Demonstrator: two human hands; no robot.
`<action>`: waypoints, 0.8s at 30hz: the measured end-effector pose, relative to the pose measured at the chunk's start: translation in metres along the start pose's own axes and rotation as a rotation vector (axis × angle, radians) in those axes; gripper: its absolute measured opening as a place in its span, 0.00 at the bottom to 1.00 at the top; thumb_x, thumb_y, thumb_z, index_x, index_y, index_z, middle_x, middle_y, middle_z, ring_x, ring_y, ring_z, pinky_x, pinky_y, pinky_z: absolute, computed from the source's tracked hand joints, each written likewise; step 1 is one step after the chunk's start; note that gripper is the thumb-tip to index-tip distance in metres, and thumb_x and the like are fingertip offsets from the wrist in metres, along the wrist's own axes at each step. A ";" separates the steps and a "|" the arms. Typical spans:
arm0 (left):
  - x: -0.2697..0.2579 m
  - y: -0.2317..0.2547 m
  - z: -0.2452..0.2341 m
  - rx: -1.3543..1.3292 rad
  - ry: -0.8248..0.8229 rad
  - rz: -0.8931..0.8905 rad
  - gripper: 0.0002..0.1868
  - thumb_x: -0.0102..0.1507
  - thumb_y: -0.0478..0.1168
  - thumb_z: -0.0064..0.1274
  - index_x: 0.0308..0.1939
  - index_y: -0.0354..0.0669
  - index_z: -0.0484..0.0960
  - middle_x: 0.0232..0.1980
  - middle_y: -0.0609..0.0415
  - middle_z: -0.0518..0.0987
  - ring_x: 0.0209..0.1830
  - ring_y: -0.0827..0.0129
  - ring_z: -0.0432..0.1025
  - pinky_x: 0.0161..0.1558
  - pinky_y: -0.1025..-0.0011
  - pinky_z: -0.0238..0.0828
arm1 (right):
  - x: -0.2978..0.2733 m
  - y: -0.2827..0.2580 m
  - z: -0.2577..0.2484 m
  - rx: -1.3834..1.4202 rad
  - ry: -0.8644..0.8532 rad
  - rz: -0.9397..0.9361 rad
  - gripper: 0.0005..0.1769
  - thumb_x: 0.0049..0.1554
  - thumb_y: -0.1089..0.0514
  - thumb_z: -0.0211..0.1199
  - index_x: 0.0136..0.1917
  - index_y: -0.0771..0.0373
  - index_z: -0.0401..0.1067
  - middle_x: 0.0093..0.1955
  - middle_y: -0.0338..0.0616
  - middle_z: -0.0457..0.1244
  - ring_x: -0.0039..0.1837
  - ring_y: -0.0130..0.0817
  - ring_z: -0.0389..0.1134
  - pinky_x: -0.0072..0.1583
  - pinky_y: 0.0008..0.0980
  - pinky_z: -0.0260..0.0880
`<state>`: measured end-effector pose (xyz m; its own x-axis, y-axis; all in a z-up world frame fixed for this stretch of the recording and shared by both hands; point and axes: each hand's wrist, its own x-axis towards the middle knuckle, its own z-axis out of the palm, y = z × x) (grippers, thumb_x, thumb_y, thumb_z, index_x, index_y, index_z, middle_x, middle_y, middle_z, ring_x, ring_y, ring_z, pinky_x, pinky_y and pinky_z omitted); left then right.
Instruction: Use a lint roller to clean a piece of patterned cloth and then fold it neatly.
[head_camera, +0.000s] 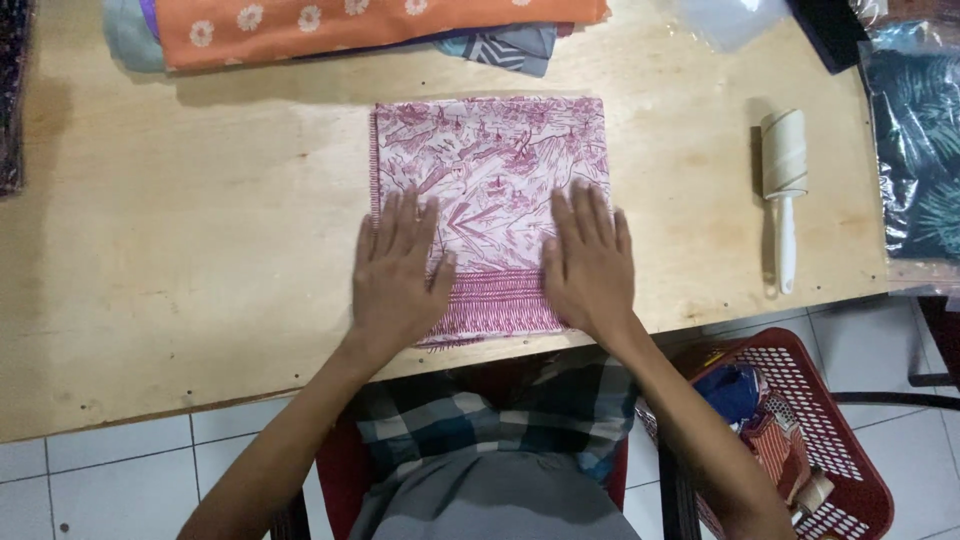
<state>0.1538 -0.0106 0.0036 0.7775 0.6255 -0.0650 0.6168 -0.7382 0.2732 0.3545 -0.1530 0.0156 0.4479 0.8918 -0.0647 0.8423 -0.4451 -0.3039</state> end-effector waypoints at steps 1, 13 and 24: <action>-0.004 -0.003 0.001 -0.022 0.054 -0.012 0.37 0.71 0.58 0.32 0.82 0.49 0.52 0.85 0.45 0.46 0.85 0.50 0.37 0.78 0.45 0.25 | -0.004 0.003 0.000 -0.002 0.029 0.036 0.35 0.67 0.45 0.35 0.84 0.57 0.48 0.86 0.56 0.41 0.86 0.54 0.34 0.79 0.57 0.30; 0.107 0.069 0.030 -0.046 -0.013 0.265 0.32 0.72 0.45 0.36 0.80 0.39 0.55 0.84 0.43 0.50 0.85 0.51 0.41 0.79 0.47 0.33 | 0.077 0.023 0.008 0.009 0.054 -0.057 0.33 0.69 0.49 0.35 0.84 0.58 0.49 0.85 0.55 0.43 0.85 0.53 0.38 0.79 0.58 0.36; 0.124 0.001 0.013 0.109 0.106 -0.002 0.35 0.72 0.58 0.23 0.81 0.52 0.42 0.85 0.52 0.37 0.85 0.61 0.31 0.80 0.51 0.24 | 0.082 0.028 0.004 0.009 0.176 0.044 0.37 0.63 0.48 0.37 0.83 0.61 0.46 0.86 0.52 0.39 0.85 0.49 0.32 0.79 0.54 0.28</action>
<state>0.2523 0.0628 -0.0170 0.7625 0.6458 0.0380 0.6324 -0.7565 0.1669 0.4135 -0.0917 -0.0021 0.5307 0.8429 0.0885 0.8182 -0.4823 -0.3131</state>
